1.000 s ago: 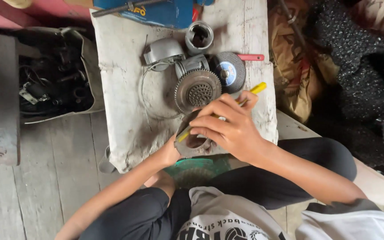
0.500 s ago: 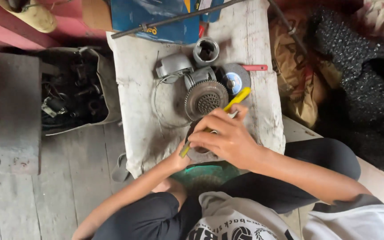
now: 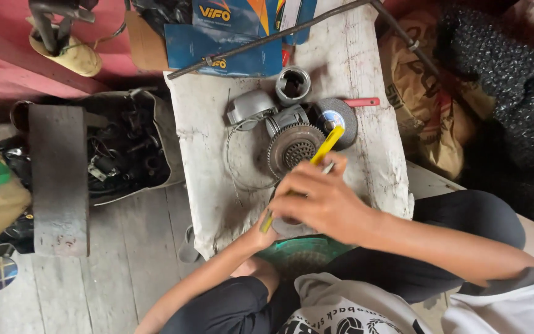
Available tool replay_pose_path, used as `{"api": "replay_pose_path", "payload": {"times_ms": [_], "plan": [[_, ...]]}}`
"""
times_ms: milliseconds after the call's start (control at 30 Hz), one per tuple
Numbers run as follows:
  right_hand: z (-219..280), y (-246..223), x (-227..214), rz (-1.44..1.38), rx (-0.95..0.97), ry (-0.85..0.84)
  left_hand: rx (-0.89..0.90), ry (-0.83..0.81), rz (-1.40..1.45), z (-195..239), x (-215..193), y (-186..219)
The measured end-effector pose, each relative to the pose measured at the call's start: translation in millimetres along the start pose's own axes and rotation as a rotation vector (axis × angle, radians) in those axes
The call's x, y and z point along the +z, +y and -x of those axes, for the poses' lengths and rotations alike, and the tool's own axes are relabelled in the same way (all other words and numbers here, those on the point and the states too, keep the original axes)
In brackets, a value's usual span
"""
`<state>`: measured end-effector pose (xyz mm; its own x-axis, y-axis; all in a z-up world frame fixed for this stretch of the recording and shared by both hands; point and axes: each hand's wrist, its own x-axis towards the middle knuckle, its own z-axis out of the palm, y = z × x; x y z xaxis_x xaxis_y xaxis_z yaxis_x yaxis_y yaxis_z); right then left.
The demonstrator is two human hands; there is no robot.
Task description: Cleaning the inner rim of a circular metal engine component using a small yellow brush
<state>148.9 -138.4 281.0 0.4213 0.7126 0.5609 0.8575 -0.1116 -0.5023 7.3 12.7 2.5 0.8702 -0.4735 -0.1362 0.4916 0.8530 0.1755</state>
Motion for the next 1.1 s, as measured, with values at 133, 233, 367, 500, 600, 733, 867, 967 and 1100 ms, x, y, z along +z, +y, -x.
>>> {"api": "replay_pose_path", "payload": {"times_ms": [133, 233, 367, 500, 600, 733, 867, 967, 1100], "plan": [[0.4, 7.4, -6.2, 0.065, -0.023, 0.051, 0.001, 0.005, -0.012, -2.7, -1.1, -4.5], [10.8, 2.1, -7.0, 0.076, -0.036, 0.026, 0.008, 0.004, -0.018, -5.6, -0.1, -8.2], [13.5, 8.5, -11.4, 0.121, -0.008, 0.044, 0.013, 0.006, -0.043, -6.4, 1.0, -0.8], [12.3, 12.8, -16.9, 0.134, 0.045, 0.051, 0.011, 0.000, -0.067, -16.7, 1.4, 6.1], [10.4, -0.3, -17.3, 0.097, 0.012, 0.040, 0.012, -0.008, -0.080, -25.8, 2.3, 9.7], [9.7, 9.6, -20.0, 0.111, 0.025, 0.052, 0.013, -0.011, -0.094, -32.6, 2.1, 12.5], [10.2, 12.1, -19.6, 0.135, 0.037, 0.059, 0.009, -0.017, -0.108, -36.7, 2.1, 18.1], [13.0, 4.7, -13.4, 0.143, 0.018, 0.031, 0.003, -0.017, -0.112, -35.4, 0.8, 19.7], [10.0, 12.9, -15.0, 0.144, 0.048, 0.004, 0.000, -0.006, -0.108, -29.5, -2.0, 15.4]]}}
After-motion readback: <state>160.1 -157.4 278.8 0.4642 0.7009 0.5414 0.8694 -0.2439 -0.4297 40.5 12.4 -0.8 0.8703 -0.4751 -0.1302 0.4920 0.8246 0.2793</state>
